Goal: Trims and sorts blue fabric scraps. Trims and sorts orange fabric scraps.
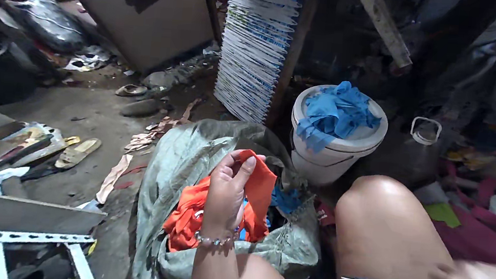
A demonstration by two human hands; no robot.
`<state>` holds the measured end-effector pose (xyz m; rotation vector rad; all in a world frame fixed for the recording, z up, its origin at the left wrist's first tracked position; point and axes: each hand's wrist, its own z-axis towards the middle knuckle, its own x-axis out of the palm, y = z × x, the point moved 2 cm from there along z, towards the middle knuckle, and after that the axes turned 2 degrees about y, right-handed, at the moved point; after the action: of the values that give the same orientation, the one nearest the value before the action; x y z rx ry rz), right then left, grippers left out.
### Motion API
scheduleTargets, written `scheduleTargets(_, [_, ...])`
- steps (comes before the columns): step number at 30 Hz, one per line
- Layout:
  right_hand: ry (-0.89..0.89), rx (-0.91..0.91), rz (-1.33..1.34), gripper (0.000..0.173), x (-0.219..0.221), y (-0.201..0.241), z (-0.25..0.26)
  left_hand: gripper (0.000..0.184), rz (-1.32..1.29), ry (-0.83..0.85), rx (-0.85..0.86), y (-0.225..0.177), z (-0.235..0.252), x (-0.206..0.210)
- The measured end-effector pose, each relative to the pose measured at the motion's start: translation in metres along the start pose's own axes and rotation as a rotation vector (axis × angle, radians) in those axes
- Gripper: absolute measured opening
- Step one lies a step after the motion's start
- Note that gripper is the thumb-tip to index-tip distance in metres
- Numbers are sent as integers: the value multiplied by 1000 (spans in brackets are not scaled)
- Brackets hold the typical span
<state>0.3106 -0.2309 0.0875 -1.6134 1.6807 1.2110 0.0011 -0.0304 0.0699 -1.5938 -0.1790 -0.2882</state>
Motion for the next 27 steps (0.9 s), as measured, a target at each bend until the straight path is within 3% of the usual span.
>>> scheduleTargets(2, [-433,-295,167,22,-19,20,49,16,16,56,34,-11,-4,9])
scheduleTargets(4, [-561,-474,388,47,-41,48,106,18,31,114,120,-23,-8,19])
scheduleTargets(6, [-460,-556,675,63,-64,83,148,20,76,160,237,-36,-11,27])
scheduleTargets(10, [-353,-692,957,13,-105,135,182,15,182,158,478,-62,-12,28])
scheduleTargets(12, [-330,-756,998,6,-123,145,184,15,129,202,567,-66,-7,20])
scheduleTargets(16, [-418,-823,985,8,-156,152,174,69,35,413,449,-48,4,-4])
scheduleTargets(17, [-429,-813,963,7,-164,152,174,67,11,413,399,-38,6,-5])
scheduleTargets(22, [-532,-800,825,9,-192,157,174,22,11,306,225,-2,13,4])
scheduleTargets(27, [-532,-797,838,9,-202,164,172,29,-6,300,245,9,18,10])
